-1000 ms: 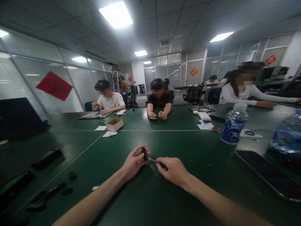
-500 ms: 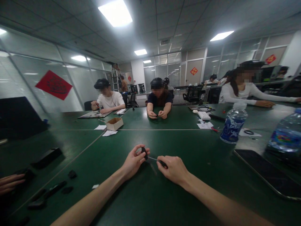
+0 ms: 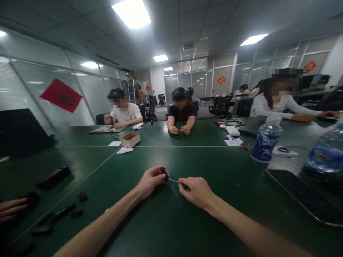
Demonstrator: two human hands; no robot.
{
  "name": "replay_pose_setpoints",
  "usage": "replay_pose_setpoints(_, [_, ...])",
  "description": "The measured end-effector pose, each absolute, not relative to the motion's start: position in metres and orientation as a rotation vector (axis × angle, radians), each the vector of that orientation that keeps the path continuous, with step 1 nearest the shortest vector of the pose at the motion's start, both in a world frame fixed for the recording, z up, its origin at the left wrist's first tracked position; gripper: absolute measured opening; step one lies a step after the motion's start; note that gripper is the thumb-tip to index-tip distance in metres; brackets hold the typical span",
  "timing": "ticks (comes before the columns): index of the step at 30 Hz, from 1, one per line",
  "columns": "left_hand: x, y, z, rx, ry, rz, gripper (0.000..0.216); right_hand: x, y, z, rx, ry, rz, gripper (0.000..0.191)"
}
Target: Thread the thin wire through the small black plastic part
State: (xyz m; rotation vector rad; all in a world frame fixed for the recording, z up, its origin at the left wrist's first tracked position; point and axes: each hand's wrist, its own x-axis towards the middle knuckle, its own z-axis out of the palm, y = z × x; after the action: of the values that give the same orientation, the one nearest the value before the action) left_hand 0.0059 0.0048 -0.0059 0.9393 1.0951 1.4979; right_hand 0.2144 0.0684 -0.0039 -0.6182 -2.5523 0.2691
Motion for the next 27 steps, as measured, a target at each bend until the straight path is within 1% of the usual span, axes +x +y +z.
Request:
replay_pose_setpoints(6, [0.0063, 0.0044, -0.0051, 0.944, 1.104, 1.476, 0.031, 0.2157, 0.0670, -0.0027, -0.577, -2.572, 0.260, 0.029])
replay_pose_setpoints(10, [0.0071, 0.0037, -0.0033, 0.934, 1.090, 1.468, 0.033, 0.2161, 0.0664, -0.0022, -0.569, -2.573, 0.266, 0.030])
replay_pose_setpoints(20, [-0.0002, 0.0035, -0.0025, 1.044, 1.120, 1.327, 0.029, 0.2159, 0.0675, -0.0053, -0.570, -2.624, 0.177, 0.030])
replay_pose_setpoints(27, [0.0003, 0.0031, -0.0020, 1.051, 1.173, 1.300, 0.030, 0.2168, 0.0674, -0.0046, -0.541, -2.645, 0.116, 0.030])
